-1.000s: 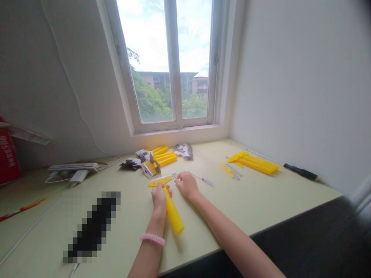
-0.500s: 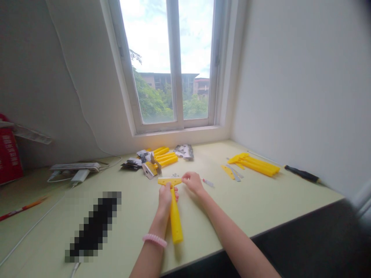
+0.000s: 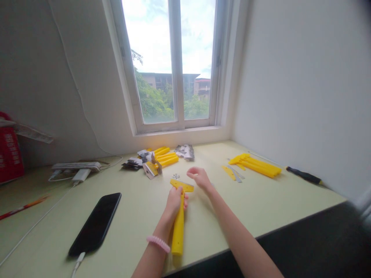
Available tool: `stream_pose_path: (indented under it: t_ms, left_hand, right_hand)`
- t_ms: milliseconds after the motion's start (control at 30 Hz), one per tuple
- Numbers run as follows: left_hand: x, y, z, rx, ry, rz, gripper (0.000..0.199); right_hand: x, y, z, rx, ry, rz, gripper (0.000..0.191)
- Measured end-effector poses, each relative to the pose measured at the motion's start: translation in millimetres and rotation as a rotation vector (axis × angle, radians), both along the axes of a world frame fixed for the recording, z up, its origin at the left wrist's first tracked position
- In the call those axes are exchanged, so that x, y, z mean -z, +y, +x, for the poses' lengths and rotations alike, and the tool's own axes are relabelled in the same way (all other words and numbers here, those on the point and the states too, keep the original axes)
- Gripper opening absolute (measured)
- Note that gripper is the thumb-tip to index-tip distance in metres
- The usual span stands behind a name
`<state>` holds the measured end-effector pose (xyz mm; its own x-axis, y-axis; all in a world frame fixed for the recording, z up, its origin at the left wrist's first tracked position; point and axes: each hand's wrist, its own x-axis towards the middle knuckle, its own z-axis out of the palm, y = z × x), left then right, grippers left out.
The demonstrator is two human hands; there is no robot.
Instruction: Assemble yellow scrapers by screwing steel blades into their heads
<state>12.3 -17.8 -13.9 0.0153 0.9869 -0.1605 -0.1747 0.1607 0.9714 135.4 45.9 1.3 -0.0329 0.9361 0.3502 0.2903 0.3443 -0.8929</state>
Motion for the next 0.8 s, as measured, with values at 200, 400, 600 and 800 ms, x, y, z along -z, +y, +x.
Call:
stream_pose_path:
  t_ms: [200, 400, 600, 800]
  left_hand:
    - [3.8, -1.1, 1.4, 0.04, 0.03, 0.038, 0.029]
    - [7.1, 1.0, 1.2, 0.067, 0.01, 0.047, 0.035]
    - [7.3, 0.8, 1.1, 0.078, 0.001, 0.036, 0.04]
    - [6.6, 1.6, 0.9, 0.07, 0.001, 0.03, 0.036]
  right_hand:
    - [-13.2, -19.3, -16.1, -0.252, 0.048, 0.003, 0.012]
    - [-14.2, -28.6, -26.0, -0.212, -0.148, 0.129, 0.009]
    - [-7.3, -22.6, -24.8, -0.201, -0.202, 0.173, 0.006]
    - [-2.6, -20.7, -25.7, -0.205, -0.123, 0.155, 0.007]
